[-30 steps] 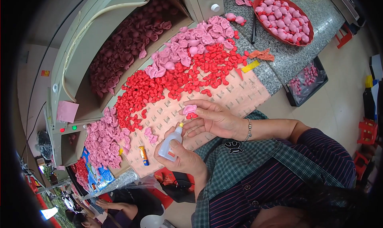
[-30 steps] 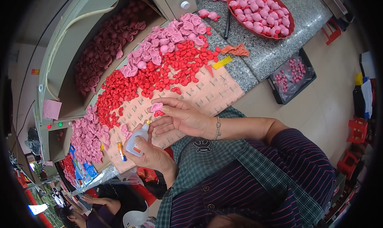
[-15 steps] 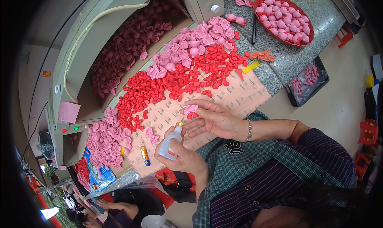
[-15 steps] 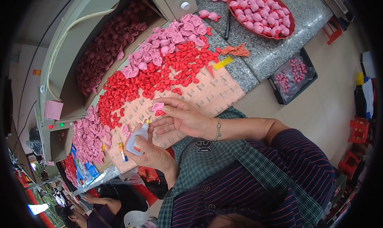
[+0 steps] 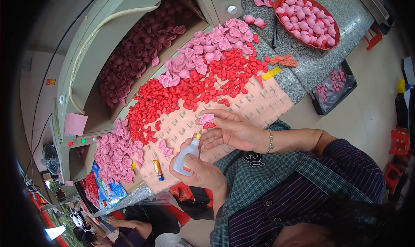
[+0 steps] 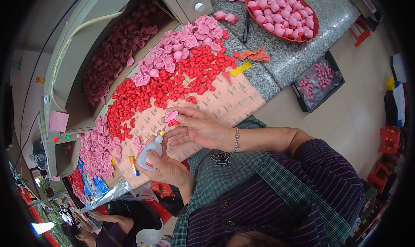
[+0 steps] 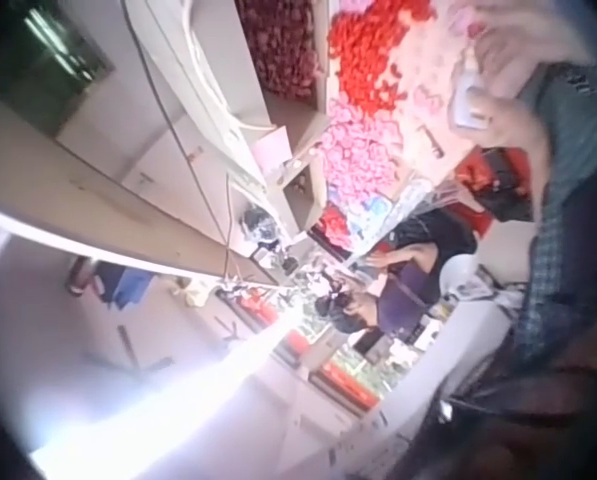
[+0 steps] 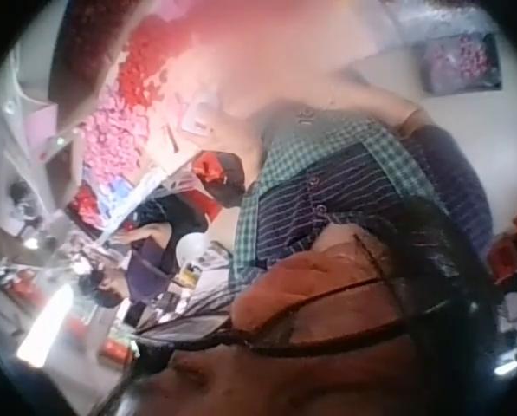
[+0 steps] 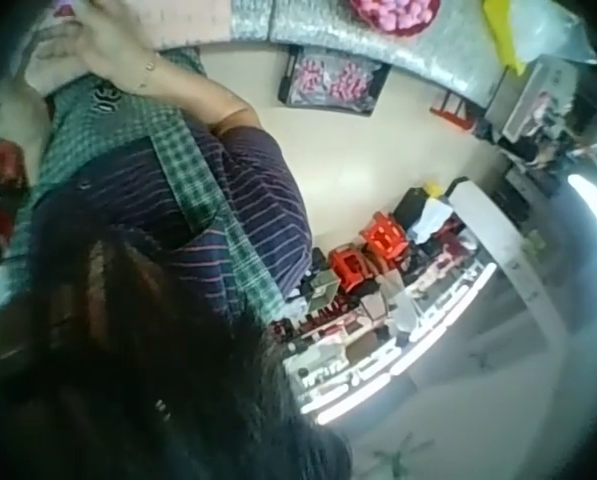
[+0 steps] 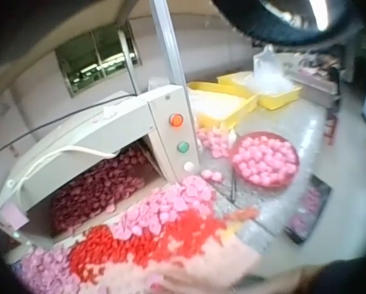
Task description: Assemble small plastic toy components using glue at a factory workbench.
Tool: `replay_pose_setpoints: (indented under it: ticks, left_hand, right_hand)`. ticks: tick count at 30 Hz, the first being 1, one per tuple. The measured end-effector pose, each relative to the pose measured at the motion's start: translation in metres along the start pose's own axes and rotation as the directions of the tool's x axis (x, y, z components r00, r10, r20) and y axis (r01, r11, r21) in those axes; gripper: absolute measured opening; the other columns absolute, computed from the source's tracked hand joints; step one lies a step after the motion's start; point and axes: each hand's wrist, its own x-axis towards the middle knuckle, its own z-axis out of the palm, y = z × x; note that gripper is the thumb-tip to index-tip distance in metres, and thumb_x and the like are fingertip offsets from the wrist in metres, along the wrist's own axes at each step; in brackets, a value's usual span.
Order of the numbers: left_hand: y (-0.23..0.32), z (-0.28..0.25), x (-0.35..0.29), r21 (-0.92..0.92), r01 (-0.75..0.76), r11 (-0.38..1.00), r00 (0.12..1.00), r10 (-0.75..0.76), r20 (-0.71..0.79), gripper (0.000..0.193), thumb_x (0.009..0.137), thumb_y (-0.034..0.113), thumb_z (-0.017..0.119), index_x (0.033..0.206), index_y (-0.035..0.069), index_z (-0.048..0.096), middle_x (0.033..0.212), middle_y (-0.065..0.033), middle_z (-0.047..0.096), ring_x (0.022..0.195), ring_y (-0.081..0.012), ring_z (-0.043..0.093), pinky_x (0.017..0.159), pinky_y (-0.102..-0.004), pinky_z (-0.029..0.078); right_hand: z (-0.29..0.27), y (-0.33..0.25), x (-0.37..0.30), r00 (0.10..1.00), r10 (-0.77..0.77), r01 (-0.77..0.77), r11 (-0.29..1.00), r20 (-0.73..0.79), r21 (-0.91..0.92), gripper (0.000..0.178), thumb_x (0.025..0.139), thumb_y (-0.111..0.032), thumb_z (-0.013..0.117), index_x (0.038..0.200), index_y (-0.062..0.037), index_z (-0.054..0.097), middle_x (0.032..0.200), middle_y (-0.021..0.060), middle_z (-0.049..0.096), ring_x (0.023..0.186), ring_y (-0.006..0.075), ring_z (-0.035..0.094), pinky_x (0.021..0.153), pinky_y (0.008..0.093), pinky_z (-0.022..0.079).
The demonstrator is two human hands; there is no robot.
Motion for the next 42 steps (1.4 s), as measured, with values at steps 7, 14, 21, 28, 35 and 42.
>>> replay_pose_setpoints:
  ticks: [7,14,21,28,35,42]
  left_hand:
    - [-0.008,-0.001,-0.001,-0.117,0.078,0.99,0.996,-0.072,0.055,0.037,0.098,0.026,0.059,0.114,-0.002,0.042,0.11,-0.0253,0.06,0.101,-0.0329,0.064,0.092,-0.0447,0.054]
    - [-0.01,0.005,0.001,-0.065,0.073,0.995,0.997,-0.07,0.045,0.044,0.101,0.033,0.054,0.116,-0.008,0.046,0.11,-0.024,0.061,0.099,-0.0295,0.066,0.087,-0.0394,0.057]
    - [-0.009,0.004,0.002,-0.154,0.121,0.981,0.991,-0.11,0.08,0.037,0.098,0.026,0.06,0.116,-0.002,0.042,0.112,-0.0269,0.06,0.104,-0.0332,0.063,0.093,-0.0441,0.053]
    - [-0.011,0.002,0.003,-0.153,0.131,0.979,0.99,-0.121,0.076,0.036,0.098,0.023,0.059,0.117,-0.002,0.041,0.112,-0.028,0.06,0.104,-0.0335,0.063,0.093,-0.0441,0.053]
    - [-0.012,-0.001,0.003,-0.147,0.132,0.98,0.989,-0.119,0.092,0.035,0.099,0.023,0.059,0.116,-0.002,0.041,0.112,-0.0282,0.059,0.104,-0.033,0.063,0.093,-0.0438,0.053]
    - [-0.012,0.0,0.001,-0.097,0.091,0.991,0.995,-0.086,0.056,0.043,0.1,0.033,0.057,0.117,-0.005,0.045,0.11,-0.0234,0.062,0.098,-0.0283,0.066,0.087,-0.0386,0.056]
  right_hand:
    - [0.003,-0.004,0.001,1.0,0.026,-0.026,0.999,-0.003,0.03,0.042,0.102,-0.017,0.051,0.143,-0.0082,0.042,0.126,0.0093,0.059,0.11,0.0277,0.064,0.095,0.0451,0.055]
    - [-0.001,-0.002,0.003,0.999,0.041,-0.041,0.998,-0.006,0.047,0.042,0.101,-0.015,0.053,0.141,-0.0072,0.045,0.124,0.0109,0.061,0.109,0.0281,0.065,0.097,0.0443,0.054]
    - [-0.002,-0.001,0.003,0.999,0.034,-0.034,0.999,0.021,0.038,0.041,0.101,-0.013,0.053,0.141,-0.0058,0.046,0.125,0.0113,0.061,0.111,0.0297,0.064,0.098,0.0434,0.053]
    - [-0.001,-0.001,0.003,1.0,0.024,-0.025,1.0,0.014,0.016,0.041,0.1,-0.012,0.054,0.14,-0.0054,0.046,0.125,0.0111,0.061,0.112,0.0302,0.064,0.099,0.044,0.053]
    - [0.001,-0.001,0.002,1.0,0.023,-0.023,1.0,0.009,0.004,0.04,0.1,-0.012,0.053,0.14,-0.0056,0.047,0.124,0.0101,0.061,0.111,0.0293,0.064,0.098,0.0436,0.053]
    - [0.0,0.0,0.004,1.0,0.029,-0.029,0.999,-0.004,0.013,0.041,0.101,-0.013,0.054,0.14,-0.0065,0.047,0.124,0.0101,0.061,0.109,0.0281,0.065,0.096,0.0425,0.054]
